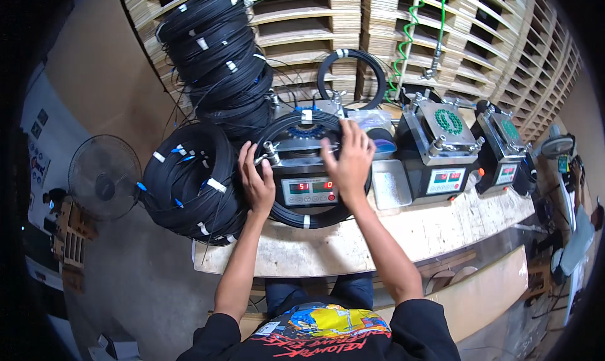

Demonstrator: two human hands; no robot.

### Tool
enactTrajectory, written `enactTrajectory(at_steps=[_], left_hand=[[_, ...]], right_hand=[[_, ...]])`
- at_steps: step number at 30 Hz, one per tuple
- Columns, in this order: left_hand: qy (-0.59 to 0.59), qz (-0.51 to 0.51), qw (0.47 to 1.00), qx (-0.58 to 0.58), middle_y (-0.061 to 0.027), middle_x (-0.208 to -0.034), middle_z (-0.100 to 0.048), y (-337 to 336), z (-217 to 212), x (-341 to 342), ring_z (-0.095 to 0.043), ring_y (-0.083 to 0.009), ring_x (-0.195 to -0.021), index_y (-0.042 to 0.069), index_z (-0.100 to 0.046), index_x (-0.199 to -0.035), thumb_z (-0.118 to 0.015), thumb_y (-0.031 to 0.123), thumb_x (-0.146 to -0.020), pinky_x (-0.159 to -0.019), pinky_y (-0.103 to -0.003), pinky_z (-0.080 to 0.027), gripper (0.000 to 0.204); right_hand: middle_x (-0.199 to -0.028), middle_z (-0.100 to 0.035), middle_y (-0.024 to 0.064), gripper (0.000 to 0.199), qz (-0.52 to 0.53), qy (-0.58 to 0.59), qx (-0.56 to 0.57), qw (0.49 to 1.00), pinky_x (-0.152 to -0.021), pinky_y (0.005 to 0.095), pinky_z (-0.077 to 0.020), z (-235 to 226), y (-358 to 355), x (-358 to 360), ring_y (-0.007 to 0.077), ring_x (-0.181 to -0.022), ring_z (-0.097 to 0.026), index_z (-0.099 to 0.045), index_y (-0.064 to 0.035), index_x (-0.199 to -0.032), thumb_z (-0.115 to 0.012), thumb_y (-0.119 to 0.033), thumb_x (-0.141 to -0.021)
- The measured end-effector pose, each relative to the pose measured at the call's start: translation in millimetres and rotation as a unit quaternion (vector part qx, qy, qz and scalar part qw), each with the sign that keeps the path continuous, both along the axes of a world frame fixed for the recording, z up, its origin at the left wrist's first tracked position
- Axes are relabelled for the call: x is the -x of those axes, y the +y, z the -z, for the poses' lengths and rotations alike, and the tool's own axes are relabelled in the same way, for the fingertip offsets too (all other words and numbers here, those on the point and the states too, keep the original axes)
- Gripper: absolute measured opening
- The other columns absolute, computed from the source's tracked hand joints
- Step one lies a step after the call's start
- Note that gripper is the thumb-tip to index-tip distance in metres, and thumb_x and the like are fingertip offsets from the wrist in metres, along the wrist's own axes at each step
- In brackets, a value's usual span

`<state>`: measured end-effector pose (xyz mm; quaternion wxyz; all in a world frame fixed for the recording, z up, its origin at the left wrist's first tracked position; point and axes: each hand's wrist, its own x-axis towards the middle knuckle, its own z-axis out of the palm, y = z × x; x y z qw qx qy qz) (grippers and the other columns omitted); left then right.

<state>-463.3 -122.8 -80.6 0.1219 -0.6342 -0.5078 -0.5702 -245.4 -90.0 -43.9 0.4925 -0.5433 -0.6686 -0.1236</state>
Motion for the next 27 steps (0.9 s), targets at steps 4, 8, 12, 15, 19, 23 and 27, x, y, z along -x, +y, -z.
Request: enactTrajectory(at_steps=[4, 8, 12, 15, 19, 23, 27], left_hand=[[-0.014, -0.013, 0.999, 0.033, -0.0256, -0.143, -0.050, 2, -1, -2, -0.050, -0.0423, -0.131, -0.003, -0.050, -0.140, -0.050, 0.016, -0.103, -0.110, -0.048, -0.040, 0.041], [-0.052, -0.018, 0.997, 0.046, -0.0270, -0.140, -0.053, 2, -4, -4, -0.053, -0.0436, -0.128, -0.003, -0.047, -0.142, -0.050, 0.018, -0.104, -0.107, -0.048, -0.043, 0.043], [-0.098, -0.013, 0.993, 0.067, -0.0277, -0.135, -0.058, 3, -4, -3, -0.058, -0.0440, -0.123, -0.003, -0.046, -0.143, -0.048, 0.023, -0.106, -0.104, -0.046, -0.045, 0.045], [-0.118, 0.000, 0.990, 0.082, -0.0282, -0.135, -0.058, 2, -3, -1, -0.058, -0.0438, -0.124, -0.003, -0.046, -0.143, -0.047, 0.025, -0.107, -0.104, -0.046, -0.045, 0.046], [-0.109, 0.005, 0.990, 0.088, -0.0284, -0.135, -0.058, 2, -8, -3, -0.057, -0.0449, -0.125, -0.003, -0.049, -0.141, -0.046, 0.027, -0.107, -0.105, -0.047, -0.044, 0.045], [-0.102, -0.008, 0.991, 0.087, -0.0274, -0.134, -0.060, 1, -6, -2, -0.058, -0.0456, -0.121, -0.003, -0.051, -0.139, -0.046, 0.026, -0.107, -0.102, -0.047, -0.046, 0.043], [-0.114, -0.002, 0.990, 0.087, -0.0267, -0.132, -0.061, 2, -4, -1, -0.060, -0.0450, -0.118, -0.003, -0.053, -0.137, -0.045, 0.023, -0.107, -0.099, -0.046, -0.047, 0.041]], right_hand=[[-0.143, -0.048, 0.0207, 0.064, -0.009, 0.027, 0.015, 0.999, -0.110, 0.0519, -0.0302, 1, -11, 5, 0.0392, -0.132, -0.045, -0.048, -0.0043, -0.136, -0.070, -0.024, -0.079], [-0.143, -0.048, 0.0286, 0.053, -0.199, 0.235, 0.030, 0.951, -0.111, 0.0523, -0.0359, 25, -7, -23, 0.0468, -0.131, -0.047, -0.046, -0.0005, -0.126, -0.060, 0.001, -0.074], [-0.136, -0.058, 0.0281, 0.035, -0.213, 0.277, 0.023, 0.937, -0.094, 0.0408, -0.0509, 26, -8, -32, 0.0414, -0.113, -0.064, -0.044, 0.0034, -0.125, -0.048, 0.008, -0.091], [-0.128, -0.064, 0.0268, 0.027, -0.157, 0.239, 0.007, 0.958, -0.083, 0.0391, -0.0538, 25, -11, -32, 0.0368, -0.099, -0.070, -0.045, 0.0040, -0.125, -0.043, 0.009, -0.097], [-0.107, -0.070, 0.0200, 0.017, -0.087, 0.254, -0.025, 0.963, -0.080, 0.0374, -0.0533, 27, 6, -36, 0.0313, -0.092, -0.070, -0.051, 0.0027, -0.118, -0.050, 0.002, -0.101], [-0.100, -0.069, 0.0221, 0.019, -0.098, 0.270, -0.032, 0.957, -0.079, 0.0410, -0.0530, 28, -2, -33, 0.0344, -0.090, -0.069, -0.053, 0.0030, -0.115, -0.060, -0.005, -0.099], [-0.105, -0.067, 0.0219, 0.041, -0.066, 0.250, 0.028, 0.965, -0.084, 0.0413, -0.0519, 34, -25, -31, 0.0333, -0.090, -0.067, -0.053, 0.0045, -0.127, -0.071, -0.011, -0.093]])
